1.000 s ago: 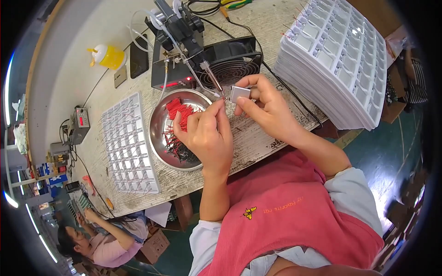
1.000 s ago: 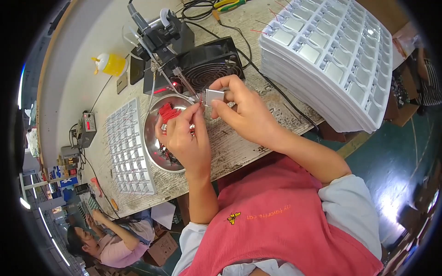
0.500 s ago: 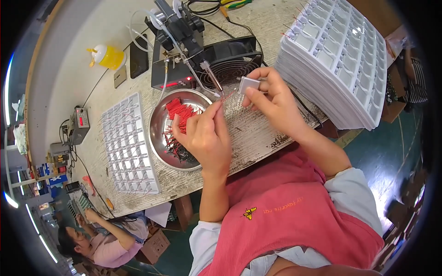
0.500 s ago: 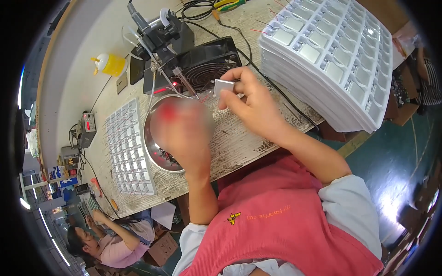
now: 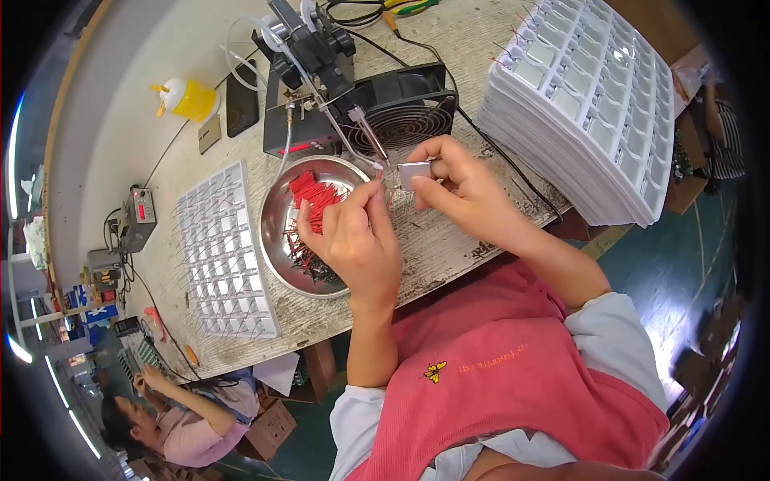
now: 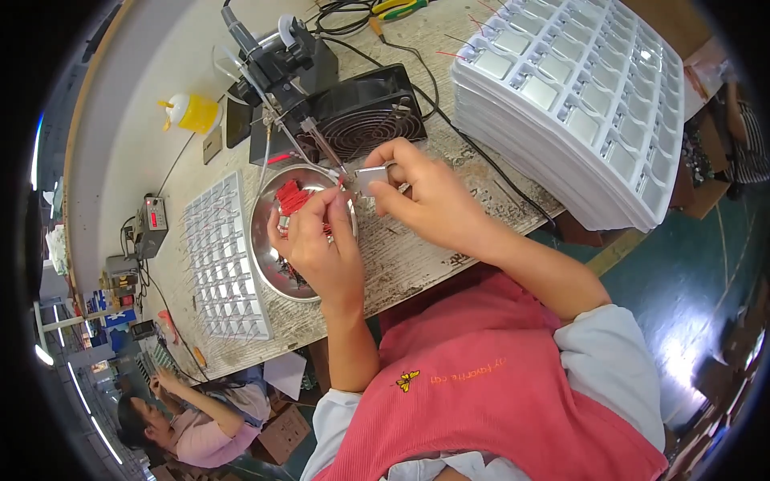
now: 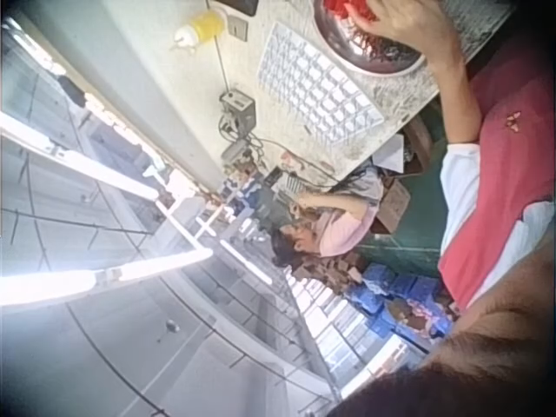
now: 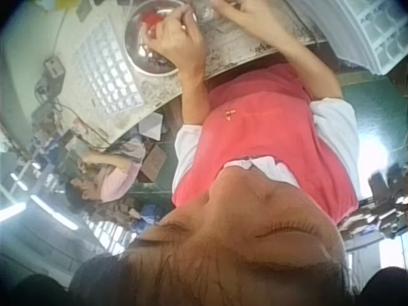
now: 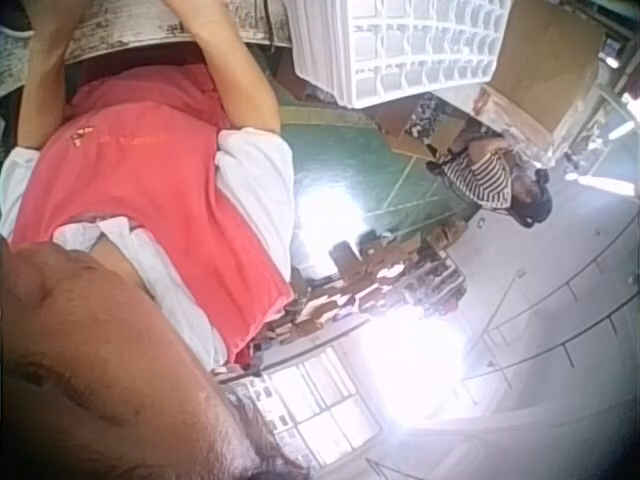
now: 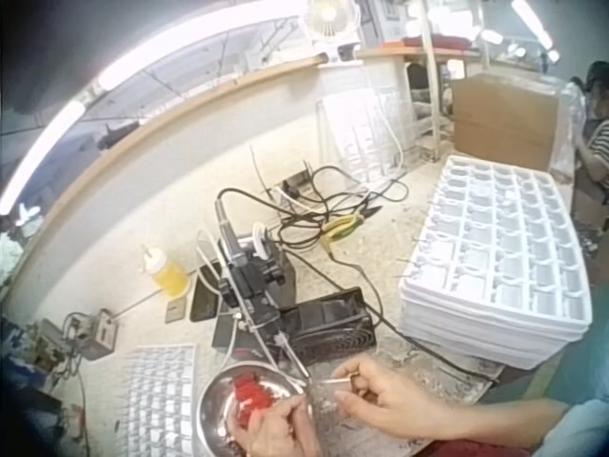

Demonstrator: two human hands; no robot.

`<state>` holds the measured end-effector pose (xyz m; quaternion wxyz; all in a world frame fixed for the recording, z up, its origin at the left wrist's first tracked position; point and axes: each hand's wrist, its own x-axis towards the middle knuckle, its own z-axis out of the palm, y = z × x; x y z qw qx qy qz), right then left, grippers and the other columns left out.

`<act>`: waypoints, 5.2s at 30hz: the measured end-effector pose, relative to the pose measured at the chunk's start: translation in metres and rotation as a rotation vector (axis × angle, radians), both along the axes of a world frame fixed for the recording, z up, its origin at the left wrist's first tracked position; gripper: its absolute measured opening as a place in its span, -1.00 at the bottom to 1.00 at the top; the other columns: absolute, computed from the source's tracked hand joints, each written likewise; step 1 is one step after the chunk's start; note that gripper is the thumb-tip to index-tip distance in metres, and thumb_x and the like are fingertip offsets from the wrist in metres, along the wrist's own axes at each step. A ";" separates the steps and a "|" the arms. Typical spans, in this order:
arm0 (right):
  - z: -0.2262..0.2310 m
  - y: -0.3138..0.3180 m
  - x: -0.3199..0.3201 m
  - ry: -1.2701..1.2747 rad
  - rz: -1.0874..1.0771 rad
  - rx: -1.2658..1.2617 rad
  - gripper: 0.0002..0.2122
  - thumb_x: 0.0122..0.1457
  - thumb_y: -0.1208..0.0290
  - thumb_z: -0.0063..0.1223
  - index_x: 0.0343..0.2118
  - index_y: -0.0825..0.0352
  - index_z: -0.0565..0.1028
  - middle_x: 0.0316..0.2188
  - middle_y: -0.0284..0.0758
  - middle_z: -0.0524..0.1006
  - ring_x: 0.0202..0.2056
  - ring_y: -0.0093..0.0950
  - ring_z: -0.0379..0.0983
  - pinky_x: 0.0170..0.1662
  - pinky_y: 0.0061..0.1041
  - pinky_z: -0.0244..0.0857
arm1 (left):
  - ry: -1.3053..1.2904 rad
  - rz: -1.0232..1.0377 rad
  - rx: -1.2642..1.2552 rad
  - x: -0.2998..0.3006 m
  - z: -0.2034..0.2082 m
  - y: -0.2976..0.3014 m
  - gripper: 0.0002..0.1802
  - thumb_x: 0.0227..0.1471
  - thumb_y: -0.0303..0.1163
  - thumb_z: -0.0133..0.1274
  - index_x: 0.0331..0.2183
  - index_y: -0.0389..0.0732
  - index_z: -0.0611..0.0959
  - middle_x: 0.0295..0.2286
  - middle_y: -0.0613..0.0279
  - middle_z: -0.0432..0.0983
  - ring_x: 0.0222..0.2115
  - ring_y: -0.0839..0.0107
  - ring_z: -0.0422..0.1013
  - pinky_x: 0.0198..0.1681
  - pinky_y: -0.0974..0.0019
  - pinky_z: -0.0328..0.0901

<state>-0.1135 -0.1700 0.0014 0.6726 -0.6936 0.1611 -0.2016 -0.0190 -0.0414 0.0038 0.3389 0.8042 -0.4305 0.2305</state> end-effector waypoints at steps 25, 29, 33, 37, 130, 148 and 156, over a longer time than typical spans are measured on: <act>0.002 0.004 0.000 -0.046 0.020 0.064 -0.76 0.23 0.44 -0.02 -0.10 0.39 0.29 -0.47 -0.29 0.56 -0.43 -0.58 0.51 -0.35 -0.56 0.36 | 0.018 -0.015 -0.010 -0.002 0.005 -0.005 -0.88 -0.04 -0.47 0.18 -0.35 -0.14 0.63 -0.52 0.41 0.54 -0.50 0.45 0.39 0.18 0.06 0.01; 0.003 0.004 0.000 -0.037 0.018 0.068 -0.76 0.23 0.44 -0.02 -0.10 0.39 0.29 -0.47 -0.28 0.56 -0.44 -0.59 0.50 -0.35 -0.56 0.35 | 0.011 -0.025 -0.004 -0.002 0.004 -0.006 -0.87 -0.04 -0.47 0.18 -0.34 -0.14 0.62 -0.51 0.40 0.55 -0.49 0.45 0.39 0.17 0.05 0.02; 0.002 0.004 0.000 -0.043 0.019 0.062 -0.76 0.23 0.44 -0.02 -0.10 0.39 0.29 -0.47 -0.29 0.56 -0.44 -0.59 0.50 -0.35 -0.56 0.35 | -0.001 -0.016 -0.004 -0.002 0.004 -0.007 -0.87 -0.05 -0.47 0.18 -0.35 -0.14 0.62 -0.52 0.39 0.55 -0.48 0.45 0.40 0.17 0.04 0.03; 0.004 0.004 0.000 -0.058 0.019 0.036 -0.76 0.23 0.43 -0.02 -0.10 0.39 0.29 -0.47 -0.29 0.57 -0.44 -0.58 0.51 -0.35 -0.56 0.36 | 0.006 -0.001 0.000 -0.002 0.004 -0.007 -0.87 -0.05 -0.46 0.19 -0.35 -0.14 0.62 -0.52 0.39 0.54 -0.48 0.44 0.40 0.17 0.04 0.03; 0.047 -0.305 -0.100 0.357 -0.619 -1.375 -0.81 0.14 0.33 0.04 -0.30 0.36 0.52 -0.38 -0.20 0.48 -0.24 -0.24 0.42 -0.14 -0.31 0.27 | 0.438 0.065 -0.143 0.013 -0.010 0.051 -0.74 0.15 -0.62 -0.10 -0.14 -0.34 0.59 -0.39 0.09 0.56 -0.46 0.38 0.48 -0.35 0.37 0.35; 0.045 -0.306 -0.115 0.494 -0.491 -1.451 -0.74 0.19 0.25 0.03 -0.31 0.41 0.47 -0.36 -0.26 0.45 -0.24 -0.34 0.34 -0.11 -0.42 0.20 | 0.497 0.190 -0.190 0.027 -0.019 0.077 -0.82 0.20 -0.41 -0.02 -0.24 -0.33 0.57 -0.48 0.23 0.56 -0.50 0.57 0.41 -0.42 0.49 0.29; 0.015 -0.359 -0.126 0.411 -0.440 -1.158 -0.71 0.19 0.17 0.06 -0.31 0.36 0.42 -0.39 -0.40 0.37 -0.34 -0.56 0.27 -0.20 -0.59 0.15 | 0.286 0.192 0.136 0.030 -0.007 0.085 -0.94 0.07 -0.47 0.07 -0.38 -0.25 0.57 -0.41 0.13 0.48 -0.45 0.17 0.42 -0.37 0.20 0.28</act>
